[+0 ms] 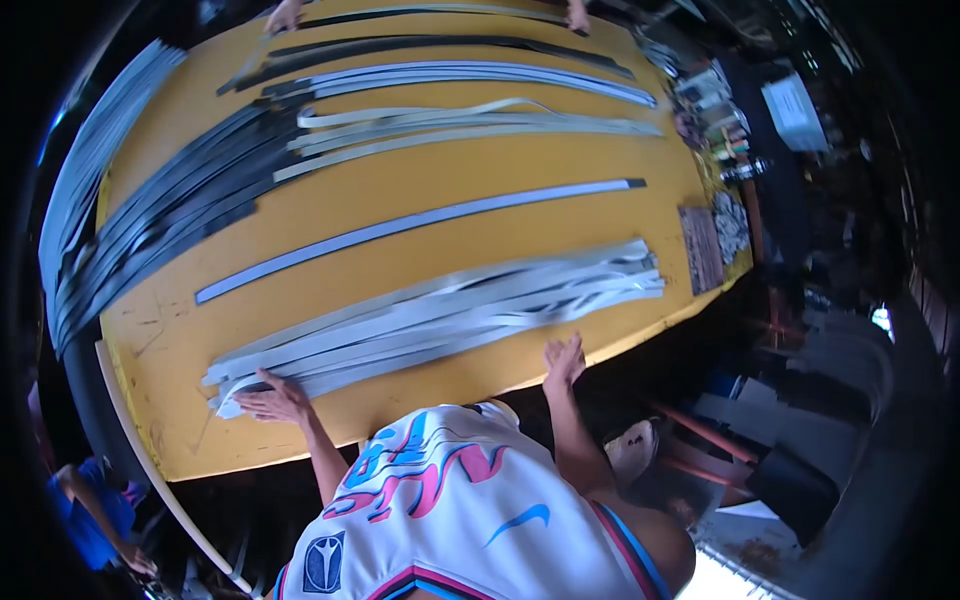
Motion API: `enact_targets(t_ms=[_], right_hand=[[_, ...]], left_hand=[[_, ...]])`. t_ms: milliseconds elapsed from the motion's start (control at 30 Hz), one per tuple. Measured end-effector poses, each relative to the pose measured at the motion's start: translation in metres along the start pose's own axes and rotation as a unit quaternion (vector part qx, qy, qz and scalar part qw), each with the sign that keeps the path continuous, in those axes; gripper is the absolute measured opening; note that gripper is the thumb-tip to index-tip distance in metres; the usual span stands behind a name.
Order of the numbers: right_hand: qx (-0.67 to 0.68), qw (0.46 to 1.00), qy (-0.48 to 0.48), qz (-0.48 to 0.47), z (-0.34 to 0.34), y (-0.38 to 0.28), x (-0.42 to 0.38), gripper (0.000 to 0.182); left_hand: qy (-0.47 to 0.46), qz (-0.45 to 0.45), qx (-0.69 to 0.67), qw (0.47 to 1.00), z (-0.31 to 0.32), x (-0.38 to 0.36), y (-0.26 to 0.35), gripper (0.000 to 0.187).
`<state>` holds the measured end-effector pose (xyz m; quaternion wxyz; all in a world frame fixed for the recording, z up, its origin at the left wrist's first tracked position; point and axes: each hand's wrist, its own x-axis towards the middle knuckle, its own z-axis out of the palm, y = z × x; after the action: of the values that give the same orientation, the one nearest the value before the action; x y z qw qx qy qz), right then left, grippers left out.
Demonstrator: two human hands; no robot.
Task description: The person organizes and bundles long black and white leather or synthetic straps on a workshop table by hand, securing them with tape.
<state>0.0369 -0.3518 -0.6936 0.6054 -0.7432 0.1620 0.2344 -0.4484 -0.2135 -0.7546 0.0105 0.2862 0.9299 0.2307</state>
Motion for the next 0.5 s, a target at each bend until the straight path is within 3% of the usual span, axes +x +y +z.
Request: enact_targets(t_ms=[67, 133, 167, 233, 367, 500], right_hand=[[0.088, 0.995, -0.008, 0.035, 0.008, -0.016, 0.052, 0.084], [0.142, 0.989, -0.014, 0.047, 0.026, -0.025, 0.087, 0.088], [0.15, 0.987, -0.014, 0.051, 0.035, -0.036, 0.095, 0.088], [0.032, 0.995, 0.067, 0.069, 0.05, -0.056, 0.081, 0.082], [0.064, 0.995, 0.028, 0.072, 0.05, -0.061, 0.098, 0.067], [0.069, 0.993, 0.009, 0.098, 0.052, -0.065, 0.115, 0.068]], left_hand=[[0.009, -0.003, -0.027, 1.0, 0.005, 0.003, -0.009, 0.089], [0.039, 0.003, -0.037, 0.999, 0.011, 0.008, -0.018, 0.085], [0.037, 0.004, 0.005, 0.999, 0.011, 0.005, -0.016, 0.078], [0.056, 0.008, -0.003, 0.998, 0.013, 0.012, -0.015, 0.075], [0.096, 0.026, 0.056, 0.993, 0.027, 0.017, -0.021, 0.067], [0.101, 0.03, 0.105, 0.989, 0.047, 0.027, -0.037, 0.067]])
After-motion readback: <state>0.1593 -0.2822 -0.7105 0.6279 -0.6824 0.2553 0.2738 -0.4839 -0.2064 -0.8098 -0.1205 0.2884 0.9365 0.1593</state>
